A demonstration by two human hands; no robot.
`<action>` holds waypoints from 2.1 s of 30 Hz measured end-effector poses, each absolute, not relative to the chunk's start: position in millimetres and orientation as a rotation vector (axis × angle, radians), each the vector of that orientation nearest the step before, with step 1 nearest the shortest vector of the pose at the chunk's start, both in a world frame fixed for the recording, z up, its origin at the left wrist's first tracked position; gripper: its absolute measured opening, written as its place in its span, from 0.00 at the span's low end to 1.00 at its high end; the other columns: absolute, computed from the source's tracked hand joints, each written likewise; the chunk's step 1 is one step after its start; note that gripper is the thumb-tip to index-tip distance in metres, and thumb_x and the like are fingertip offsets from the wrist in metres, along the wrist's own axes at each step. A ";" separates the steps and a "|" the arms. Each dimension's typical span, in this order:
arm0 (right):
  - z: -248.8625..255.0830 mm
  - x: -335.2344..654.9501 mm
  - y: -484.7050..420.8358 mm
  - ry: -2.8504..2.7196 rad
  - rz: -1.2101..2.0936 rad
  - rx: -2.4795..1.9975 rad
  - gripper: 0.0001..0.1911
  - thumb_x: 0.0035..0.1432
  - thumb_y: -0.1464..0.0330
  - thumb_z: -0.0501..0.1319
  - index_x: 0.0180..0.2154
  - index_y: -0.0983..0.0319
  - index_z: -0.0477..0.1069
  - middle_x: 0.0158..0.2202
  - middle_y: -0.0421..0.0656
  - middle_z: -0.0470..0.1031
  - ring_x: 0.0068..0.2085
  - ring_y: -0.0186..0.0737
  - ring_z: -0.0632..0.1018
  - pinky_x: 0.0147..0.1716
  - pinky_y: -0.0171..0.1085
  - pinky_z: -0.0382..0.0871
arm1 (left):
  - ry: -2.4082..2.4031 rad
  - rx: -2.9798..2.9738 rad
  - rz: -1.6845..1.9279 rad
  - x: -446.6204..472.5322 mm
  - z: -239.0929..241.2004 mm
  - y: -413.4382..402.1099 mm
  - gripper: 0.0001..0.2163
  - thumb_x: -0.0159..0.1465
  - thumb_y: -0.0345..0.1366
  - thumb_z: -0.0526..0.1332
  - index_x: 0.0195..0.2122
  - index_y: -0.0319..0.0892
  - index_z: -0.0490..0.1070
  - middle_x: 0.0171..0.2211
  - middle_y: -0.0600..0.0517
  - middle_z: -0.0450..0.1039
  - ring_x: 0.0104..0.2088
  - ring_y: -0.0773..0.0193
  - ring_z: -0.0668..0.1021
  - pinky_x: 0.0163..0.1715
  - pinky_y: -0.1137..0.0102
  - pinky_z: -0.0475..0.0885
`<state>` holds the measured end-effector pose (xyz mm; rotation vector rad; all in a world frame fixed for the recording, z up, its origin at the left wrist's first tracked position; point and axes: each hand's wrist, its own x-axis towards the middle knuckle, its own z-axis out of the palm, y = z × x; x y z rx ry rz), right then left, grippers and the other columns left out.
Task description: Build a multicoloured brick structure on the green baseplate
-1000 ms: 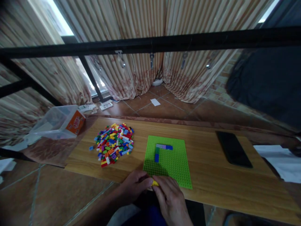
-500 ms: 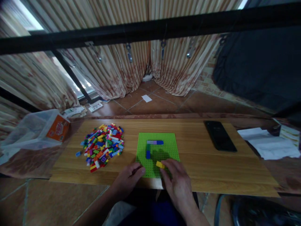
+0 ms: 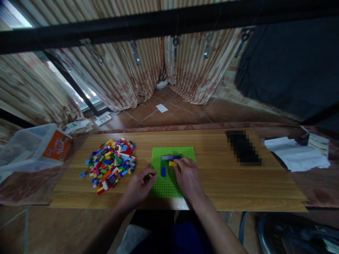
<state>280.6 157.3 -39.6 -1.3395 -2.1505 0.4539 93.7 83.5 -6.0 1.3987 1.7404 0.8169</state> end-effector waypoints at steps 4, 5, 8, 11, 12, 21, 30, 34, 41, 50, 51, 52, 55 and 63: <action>-43.6 268.5 168.9 -2.245 0.438 -1.300 0.14 0.60 0.69 0.56 0.45 0.60 0.75 0.39 0.47 0.77 0.42 0.46 0.75 0.45 0.46 0.68 | 1.813 1.504 0.829 92.9 -9.0 101.6 0.07 0.62 0.34 0.57 0.38 0.42 0.73 0.34 0.52 0.75 0.29 0.67 0.74 0.29 0.73 0.67; -44.9 267.2 170.1 -2.235 0.437 -1.311 0.14 0.59 0.69 0.56 0.46 0.61 0.74 0.39 0.47 0.77 0.42 0.46 0.75 0.45 0.47 0.68 | 1.828 1.534 0.826 93.0 -10.2 106.0 0.07 0.62 0.33 0.57 0.39 0.42 0.73 0.35 0.51 0.74 0.30 0.67 0.75 0.30 0.73 0.67; -48.3 267.3 169.1 -2.146 0.441 -1.352 0.16 0.59 0.68 0.56 0.48 0.61 0.73 0.38 0.47 0.77 0.40 0.45 0.75 0.44 0.47 0.68 | 1.878 1.603 0.807 94.7 -14.8 117.5 0.08 0.62 0.33 0.57 0.41 0.42 0.72 0.38 0.50 0.74 0.33 0.65 0.75 0.32 0.72 0.69; -48.9 271.4 164.7 -2.071 0.451 -1.387 0.17 0.59 0.66 0.55 0.49 0.60 0.73 0.36 0.46 0.77 0.38 0.45 0.75 0.43 0.46 0.68 | 1.921 1.661 0.796 98.4 -17.1 126.7 0.10 0.62 0.32 0.58 0.44 0.41 0.71 0.41 0.48 0.73 0.37 0.62 0.76 0.37 0.69 0.71; -48.3 273.0 163.4 -2.046 0.449 -1.405 0.17 0.60 0.65 0.55 0.49 0.61 0.73 0.35 0.46 0.77 0.39 0.45 0.75 0.43 0.46 0.68 | 1.929 1.678 0.789 100.0 -16.9 129.5 0.10 0.62 0.32 0.59 0.45 0.41 0.72 0.42 0.47 0.73 0.39 0.61 0.76 0.40 0.68 0.71; -48.7 271.8 167.7 -1.931 0.229 -1.600 0.23 0.61 0.56 0.56 0.52 0.63 0.71 0.52 0.54 0.71 0.54 0.54 0.67 0.51 0.53 0.60 | 1.956 1.798 0.727 109.7 -19.0 152.1 0.11 0.63 0.33 0.59 0.45 0.41 0.74 0.46 0.45 0.72 0.48 0.56 0.73 0.52 0.61 0.68; -60.0 265.0 171.5 -1.930 0.216 -1.642 0.26 0.61 0.50 0.54 0.49 0.62 0.73 0.53 0.55 0.69 0.55 0.58 0.66 0.52 0.56 0.57 | 1.976 1.782 0.772 113.5 -27.9 155.4 0.09 0.60 0.34 0.63 0.41 0.43 0.77 0.46 0.46 0.71 0.51 0.56 0.71 0.54 0.62 0.66; -60.7 264.7 171.6 -1.904 0.243 -1.631 0.26 0.60 0.50 0.55 0.48 0.61 0.74 0.54 0.54 0.68 0.55 0.58 0.66 0.52 0.56 0.57 | 1.966 1.757 0.796 115.0 -28.6 156.9 0.07 0.59 0.33 0.64 0.38 0.43 0.78 0.43 0.47 0.73 0.50 0.56 0.71 0.54 0.61 0.66; -60.0 262.8 171.9 -1.889 0.296 -1.666 0.24 0.59 0.51 0.56 0.47 0.60 0.75 0.54 0.53 0.67 0.54 0.57 0.65 0.53 0.57 0.57 | 1.958 1.658 0.835 115.6 -27.3 161.1 0.05 0.56 0.31 0.66 0.34 0.43 0.79 0.42 0.47 0.73 0.49 0.57 0.72 0.53 0.62 0.67; -63.7 262.0 172.3 -1.913 0.284 -1.654 0.22 0.60 0.52 0.55 0.46 0.59 0.76 0.54 0.53 0.66 0.54 0.56 0.65 0.52 0.58 0.57 | 1.960 1.627 0.815 114.9 -26.8 164.6 0.06 0.54 0.29 0.66 0.33 0.43 0.79 0.42 0.48 0.73 0.48 0.57 0.72 0.52 0.61 0.68; -63.9 262.0 171.9 -1.917 0.270 -1.642 0.22 0.60 0.52 0.55 0.46 0.59 0.76 0.54 0.53 0.66 0.54 0.56 0.66 0.52 0.58 0.57 | 1.964 1.629 0.820 114.4 -26.9 165.0 0.06 0.54 0.29 0.66 0.33 0.43 0.79 0.42 0.48 0.73 0.47 0.58 0.72 0.52 0.62 0.68; -64.1 261.8 171.5 -1.924 0.257 -1.631 0.22 0.60 0.52 0.55 0.46 0.58 0.76 0.54 0.53 0.66 0.54 0.56 0.66 0.52 0.58 0.57 | 1.965 1.636 0.818 113.6 -26.9 165.5 0.06 0.54 0.29 0.66 0.32 0.43 0.79 0.42 0.48 0.73 0.47 0.58 0.73 0.52 0.63 0.69; -64.1 262.0 172.5 -1.933 0.245 -1.605 0.23 0.61 0.52 0.54 0.46 0.58 0.76 0.54 0.53 0.67 0.55 0.56 0.66 0.53 0.58 0.57 | 1.952 1.668 0.773 110.8 -26.0 167.3 0.05 0.54 0.31 0.67 0.33 0.43 0.79 0.40 0.48 0.74 0.46 0.59 0.74 0.51 0.63 0.69; -54.5 286.6 178.3 -1.767 0.411 -1.439 0.24 0.65 0.58 0.48 0.46 0.66 0.75 0.46 0.54 0.74 0.50 0.48 0.71 0.53 0.50 0.63 | 1.949 1.676 0.835 104.9 -17.1 156.3 0.09 0.60 0.31 0.62 0.41 0.39 0.77 0.39 0.47 0.75 0.43 0.60 0.76 0.49 0.65 0.71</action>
